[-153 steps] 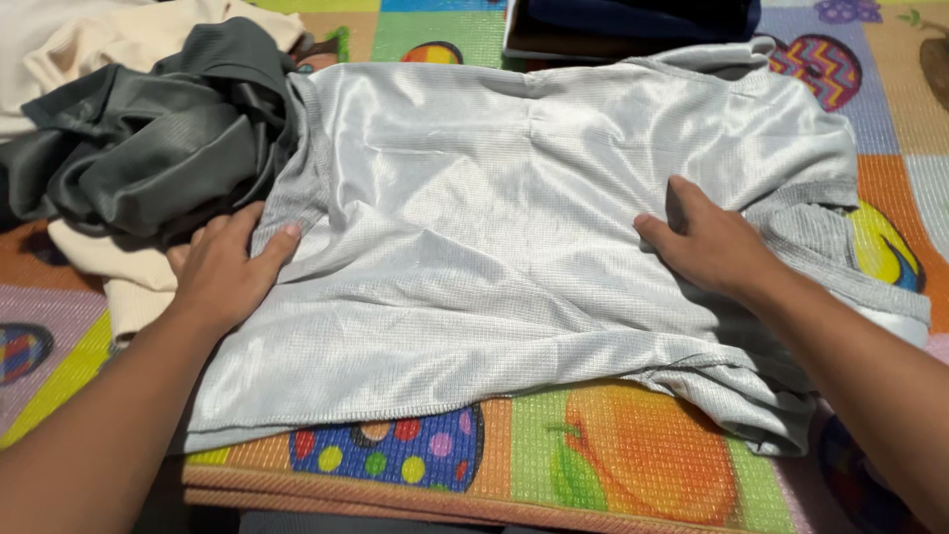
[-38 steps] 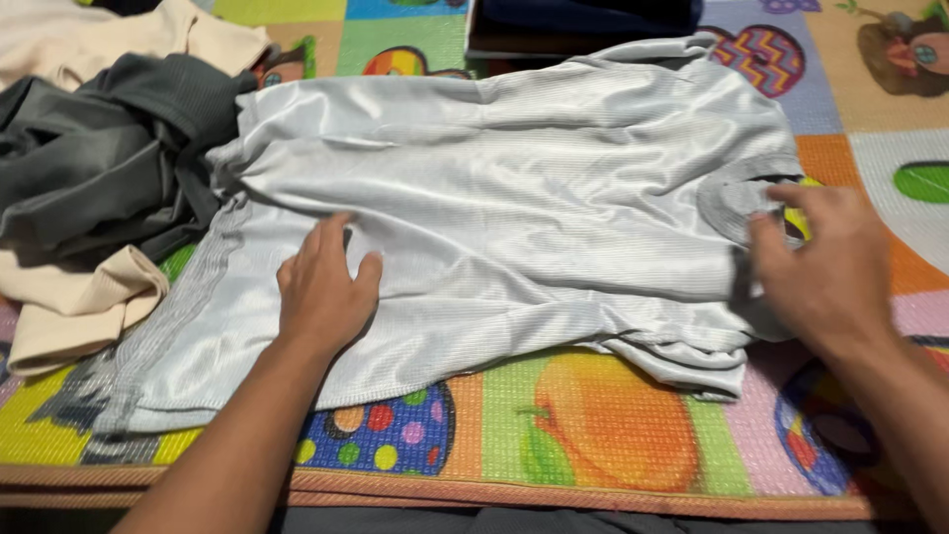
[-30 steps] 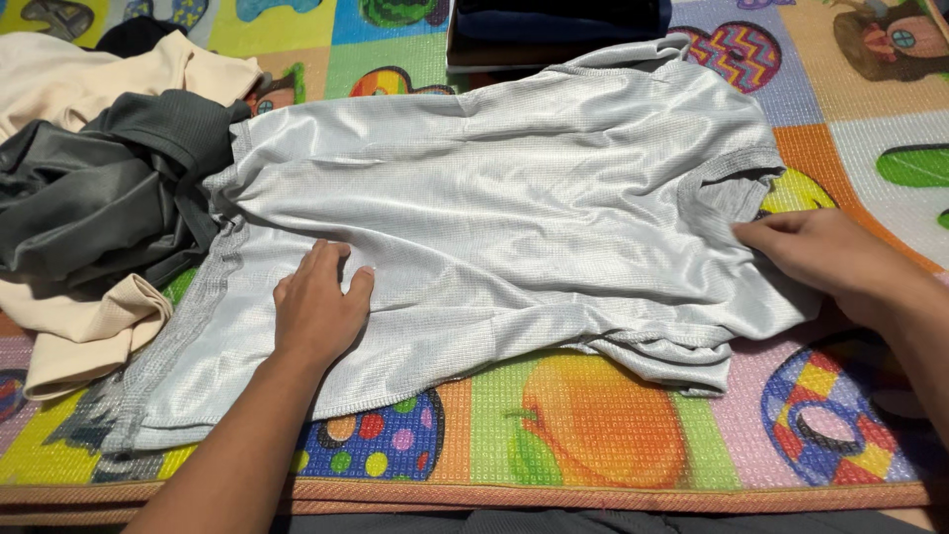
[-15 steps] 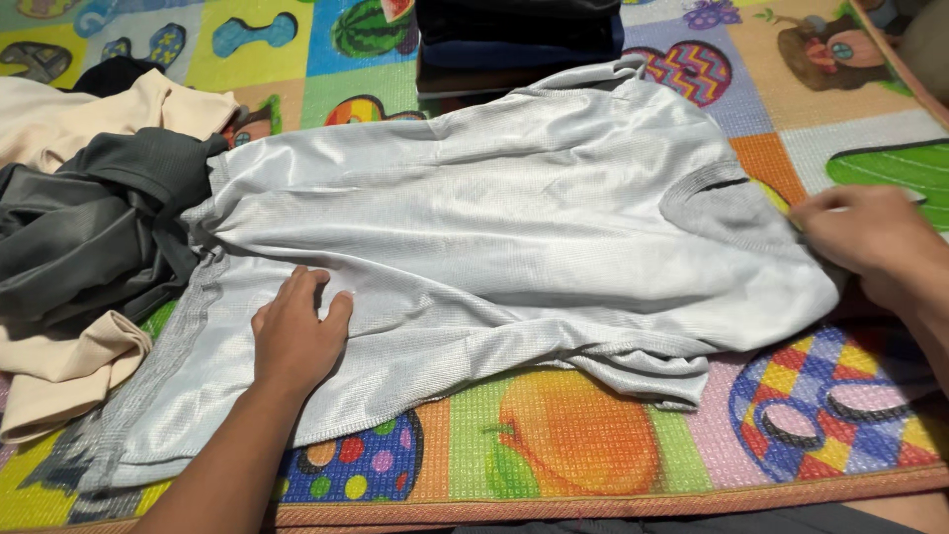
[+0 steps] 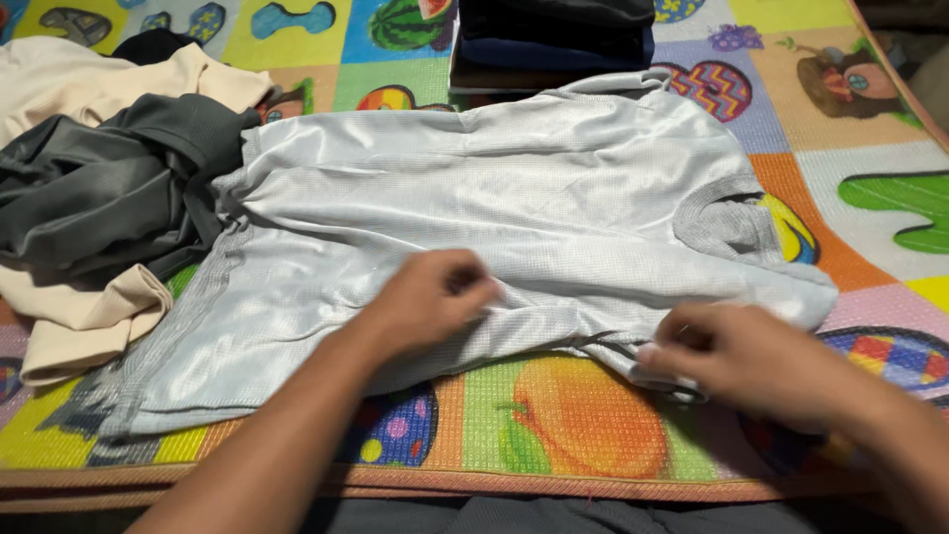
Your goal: The person picks up a light-colored garment, unfolds it on a colorful play mat, and folds it into a small rectangle by hand.
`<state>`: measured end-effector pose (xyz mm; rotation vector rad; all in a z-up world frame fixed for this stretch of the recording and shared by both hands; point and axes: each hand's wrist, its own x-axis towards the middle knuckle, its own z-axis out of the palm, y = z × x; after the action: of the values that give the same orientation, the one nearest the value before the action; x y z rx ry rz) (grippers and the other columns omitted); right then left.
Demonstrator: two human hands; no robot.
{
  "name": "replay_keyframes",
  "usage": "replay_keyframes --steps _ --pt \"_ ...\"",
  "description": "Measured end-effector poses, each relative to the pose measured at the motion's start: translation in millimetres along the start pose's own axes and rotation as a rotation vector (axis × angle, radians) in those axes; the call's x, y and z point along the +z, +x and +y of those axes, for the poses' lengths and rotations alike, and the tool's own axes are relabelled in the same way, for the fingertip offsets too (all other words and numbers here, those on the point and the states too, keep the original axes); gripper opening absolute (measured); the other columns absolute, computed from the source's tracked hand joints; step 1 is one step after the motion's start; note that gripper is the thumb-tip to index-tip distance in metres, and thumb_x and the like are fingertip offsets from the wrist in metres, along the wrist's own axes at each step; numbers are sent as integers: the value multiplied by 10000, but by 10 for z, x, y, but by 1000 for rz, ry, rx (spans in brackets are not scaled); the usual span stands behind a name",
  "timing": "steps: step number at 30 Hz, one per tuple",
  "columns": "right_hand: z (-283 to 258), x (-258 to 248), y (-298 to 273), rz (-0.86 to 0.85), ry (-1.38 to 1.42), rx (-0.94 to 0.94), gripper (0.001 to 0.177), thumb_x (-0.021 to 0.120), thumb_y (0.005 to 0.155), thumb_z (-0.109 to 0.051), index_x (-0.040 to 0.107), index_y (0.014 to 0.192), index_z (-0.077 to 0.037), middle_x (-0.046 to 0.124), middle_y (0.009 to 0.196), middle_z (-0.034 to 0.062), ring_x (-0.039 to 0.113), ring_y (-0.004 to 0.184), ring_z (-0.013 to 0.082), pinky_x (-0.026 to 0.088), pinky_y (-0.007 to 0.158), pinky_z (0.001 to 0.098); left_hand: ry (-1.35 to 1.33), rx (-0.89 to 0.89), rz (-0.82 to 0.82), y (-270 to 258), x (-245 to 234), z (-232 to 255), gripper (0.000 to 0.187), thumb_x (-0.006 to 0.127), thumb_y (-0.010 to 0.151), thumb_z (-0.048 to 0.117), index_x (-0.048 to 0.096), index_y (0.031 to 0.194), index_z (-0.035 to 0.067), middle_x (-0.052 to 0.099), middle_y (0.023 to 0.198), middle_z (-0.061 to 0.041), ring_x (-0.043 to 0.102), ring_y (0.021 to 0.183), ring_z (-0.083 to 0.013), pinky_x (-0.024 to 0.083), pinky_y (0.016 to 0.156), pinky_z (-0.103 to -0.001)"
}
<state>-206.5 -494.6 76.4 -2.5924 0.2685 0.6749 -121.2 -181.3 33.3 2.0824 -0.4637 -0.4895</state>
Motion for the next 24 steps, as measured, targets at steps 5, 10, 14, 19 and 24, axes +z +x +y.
replay_keyframes --steps 5,10,14,19,24 --pt "74 189 -16 199 -130 -431 604 818 783 -422 688 1241 -49 727 1013 136 704 936 311 538 803 412 182 271 -55 42 350 347 632 845 756 435 653 1174 2 694 1073 -201 664 1006 -312 536 864 -419" --pt "-129 -14 -121 260 -28 -263 326 718 814 -160 763 1126 -80 768 884 127 752 817 270 567 783 396 312 377 22 -62 543 346 533 786 751 351 673 1177 51 686 1143 -192 632 1063 -356 485 900 -461" --pt "-285 -295 -313 270 173 -85 267 605 957 -56 803 1131 -16 734 917 150 700 643 288 614 604 421 80 -33 -166 3 405 365 460 632 940 449 746 1135 49 763 1097 -189 733 971 -299 565 898 -421" --pt "-468 -296 -333 439 204 -139 293 632 1027 -150 788 1269 -94 669 760 186 591 551 221 507 471 373 239 149 163 -46 377 474 465 740 894 419 653 1192 73 674 1156 -154 651 1004 -289 512 838 -453" --pt "-605 -330 -289 375 434 -115 278 652 978 -269 767 1066 -32 738 747 52 642 584 96 514 491 302 199 609 377 -142 570 735 413 803 818 397 672 987 43 675 1001 -132 664 924 -294 505 817 -453"
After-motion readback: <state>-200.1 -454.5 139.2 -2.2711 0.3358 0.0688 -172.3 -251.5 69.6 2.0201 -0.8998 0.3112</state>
